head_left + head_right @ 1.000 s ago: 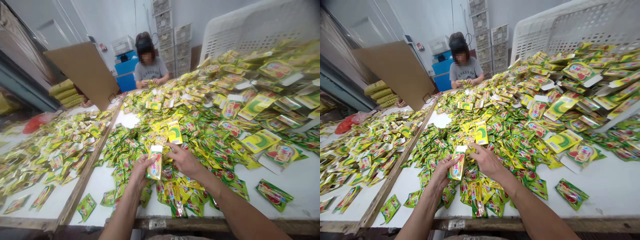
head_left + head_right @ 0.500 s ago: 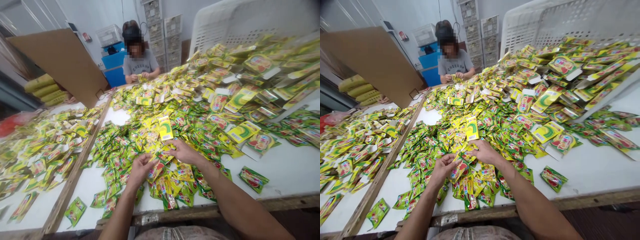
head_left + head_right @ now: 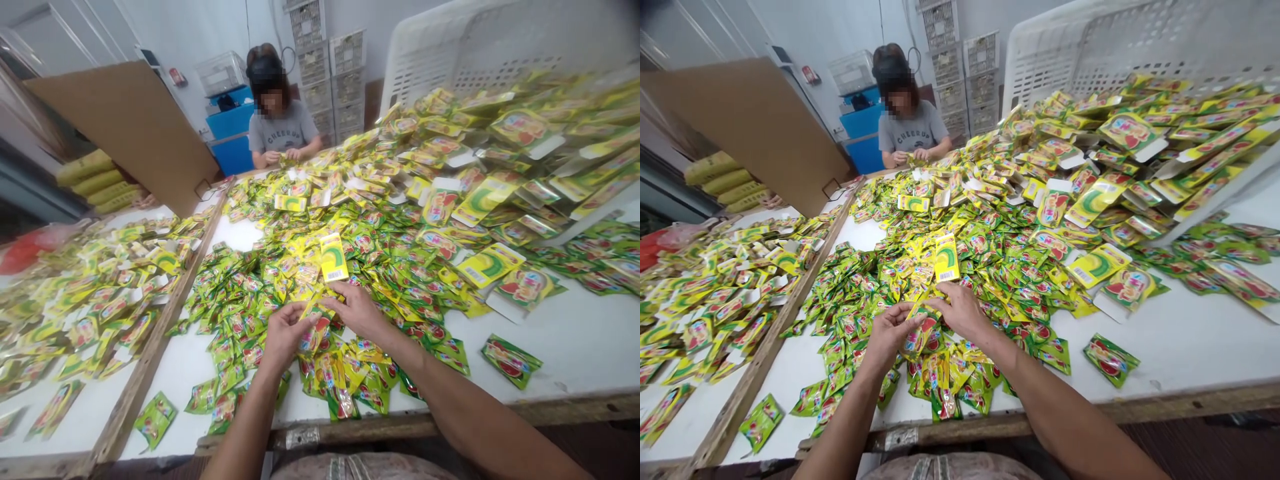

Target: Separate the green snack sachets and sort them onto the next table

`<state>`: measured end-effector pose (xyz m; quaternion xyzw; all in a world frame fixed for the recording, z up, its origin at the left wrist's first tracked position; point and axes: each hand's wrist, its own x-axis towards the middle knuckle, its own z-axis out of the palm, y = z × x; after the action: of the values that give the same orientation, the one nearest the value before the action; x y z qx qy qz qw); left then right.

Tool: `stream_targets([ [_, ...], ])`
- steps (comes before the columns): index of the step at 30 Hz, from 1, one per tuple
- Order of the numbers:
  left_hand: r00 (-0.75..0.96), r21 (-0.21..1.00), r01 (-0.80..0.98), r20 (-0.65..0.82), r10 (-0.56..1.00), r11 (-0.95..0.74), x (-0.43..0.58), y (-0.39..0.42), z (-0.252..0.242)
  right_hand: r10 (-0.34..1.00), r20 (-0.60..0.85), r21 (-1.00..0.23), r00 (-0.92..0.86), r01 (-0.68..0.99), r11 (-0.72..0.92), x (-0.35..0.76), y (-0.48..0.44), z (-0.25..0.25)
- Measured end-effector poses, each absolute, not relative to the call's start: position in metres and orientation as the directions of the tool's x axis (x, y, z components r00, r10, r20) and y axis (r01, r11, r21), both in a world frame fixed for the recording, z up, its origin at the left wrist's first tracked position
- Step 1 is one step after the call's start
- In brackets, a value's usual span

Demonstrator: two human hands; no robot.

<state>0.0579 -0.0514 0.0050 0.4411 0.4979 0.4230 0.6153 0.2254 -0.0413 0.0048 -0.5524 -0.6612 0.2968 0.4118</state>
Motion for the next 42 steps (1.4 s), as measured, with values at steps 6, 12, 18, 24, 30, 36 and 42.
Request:
stream_targets([
  [6, 0.161, 0.938, -0.192, -0.259, 0.952, 0.288, 0.053, -0.054, 0.007, 0.918, 0.394, -0.810, 0.038, 0.487, 0.327, 0.227, -0.044, 0.005],
  [12, 0.134, 0.946, -0.175, -0.253, 0.958, 0.274, 0.041, -0.055, 0.011, 0.896, 0.440, -0.757, 0.056, 0.560, 0.336, 0.219, -0.047, 0.004],
  [18, 0.134, 0.958, -0.164, -0.216, 0.967, 0.237, 0.026, -0.056, 0.006, 0.877, 0.479, -0.676, -0.029, 0.625, 0.390, 0.199, -0.056, 0.007],
  [24, 0.105, 0.961, -0.197, -0.173, 0.979, 0.191, 0.022, -0.059, 0.005, 0.828, 0.556, -0.574, -0.079, 0.684, 0.450, 0.180, -0.066, 0.012],
  [30, 0.127, 0.961, -0.213, -0.149, 0.981, 0.173, 0.009, -0.059, 0.005, 0.957, 0.164, -0.865, -0.240, 0.432, 0.256, 0.168, -0.067, 0.002],
  [36, 0.191, 0.940, -0.268, -0.162, 0.968, 0.210, -0.002, -0.068, 0.009, 0.978, 0.030, -0.929, -0.206, 0.354, 0.103, 0.148, -0.064, 0.015],
  [42, -0.024, 0.973, 0.214, -0.084, 0.996, 0.087, -0.074, -0.034, 0.037, 0.977, 0.174, -0.898, -0.124, 0.386, 0.209, 0.172, -0.055, 0.034],
])
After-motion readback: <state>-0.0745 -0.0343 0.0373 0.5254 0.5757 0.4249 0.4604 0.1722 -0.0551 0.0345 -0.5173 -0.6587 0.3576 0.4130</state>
